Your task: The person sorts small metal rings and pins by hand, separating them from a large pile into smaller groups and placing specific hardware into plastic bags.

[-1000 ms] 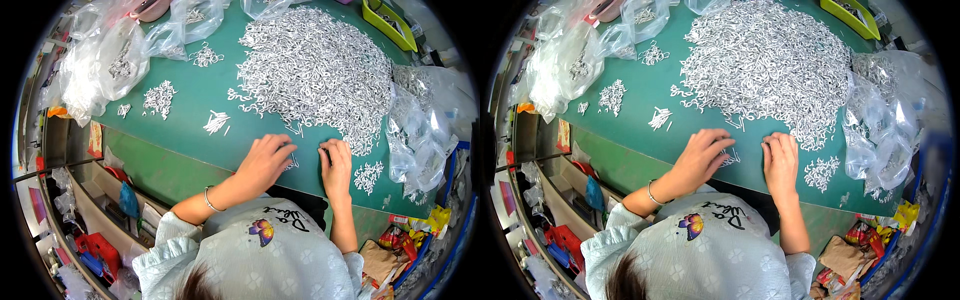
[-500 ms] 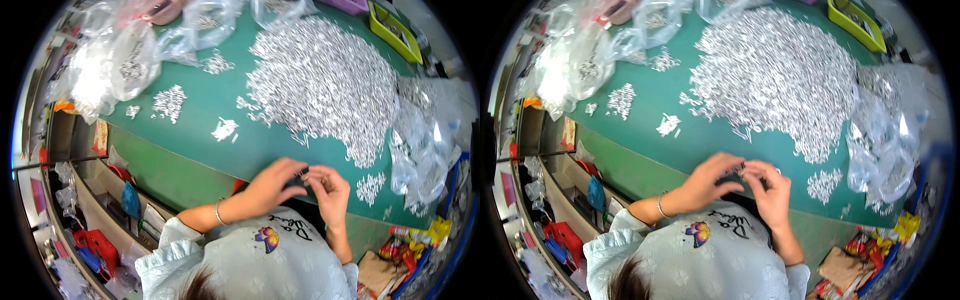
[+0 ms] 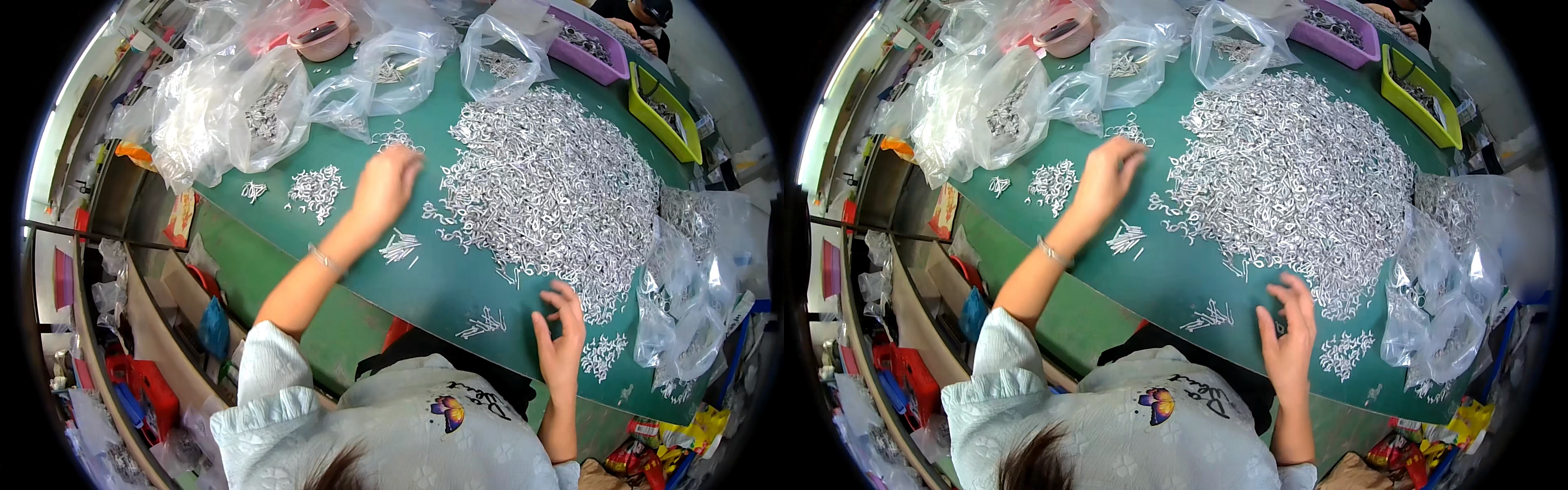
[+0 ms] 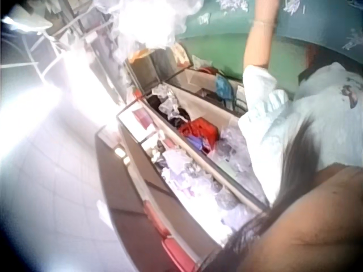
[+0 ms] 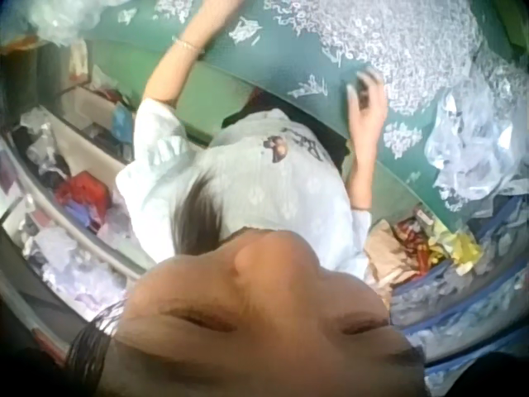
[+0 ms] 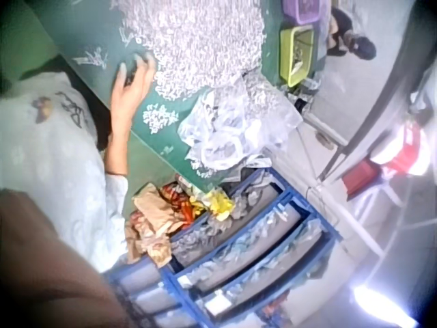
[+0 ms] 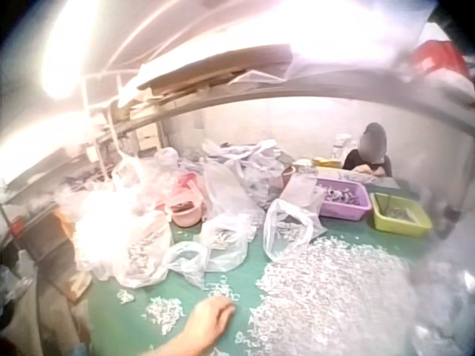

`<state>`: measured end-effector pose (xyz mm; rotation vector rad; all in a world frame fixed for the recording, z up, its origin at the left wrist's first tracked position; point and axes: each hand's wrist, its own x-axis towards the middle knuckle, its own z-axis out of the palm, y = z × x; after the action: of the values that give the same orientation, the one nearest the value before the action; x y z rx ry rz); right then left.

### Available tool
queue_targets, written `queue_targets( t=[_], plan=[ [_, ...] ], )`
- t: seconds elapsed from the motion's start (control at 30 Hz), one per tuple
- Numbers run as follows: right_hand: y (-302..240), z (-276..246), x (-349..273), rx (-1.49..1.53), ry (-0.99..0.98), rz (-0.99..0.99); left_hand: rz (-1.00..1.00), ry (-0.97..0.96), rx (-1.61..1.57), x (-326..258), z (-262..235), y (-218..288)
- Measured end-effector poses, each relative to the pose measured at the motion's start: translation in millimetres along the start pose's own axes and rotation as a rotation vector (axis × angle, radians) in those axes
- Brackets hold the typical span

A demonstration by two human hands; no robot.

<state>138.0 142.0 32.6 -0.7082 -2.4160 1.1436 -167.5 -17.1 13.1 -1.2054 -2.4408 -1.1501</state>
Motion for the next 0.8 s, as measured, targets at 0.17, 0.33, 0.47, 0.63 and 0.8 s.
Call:
queue_targets(
  t=[0.17, 0.33, 0.47, 0.63, 0.8],
  plan=[
    [7, -1, 46, -0.32, 0.018, -0.181, 0.015, -0.019, 0.2, 19, 8, -49],
    [11, 15, 53, -0.456, -0.225, -0.283, 0.096, -0.122, 0.111, -18, 3, 25],
    [13, 0, 29, -0.503, -0.384, -0.318, 0.199, -0.551, -0.116, -62, 8, 94],
    [30, -25, 21, -0.126, -0.239, -0.255, 0.485, -0.58, 0.04, -57, 38, 109],
    [27, -1, 35, -0.293, -0.005, -0.234, 0.393, -0.48, 0.15, -41, 79, 109]
  ],
)
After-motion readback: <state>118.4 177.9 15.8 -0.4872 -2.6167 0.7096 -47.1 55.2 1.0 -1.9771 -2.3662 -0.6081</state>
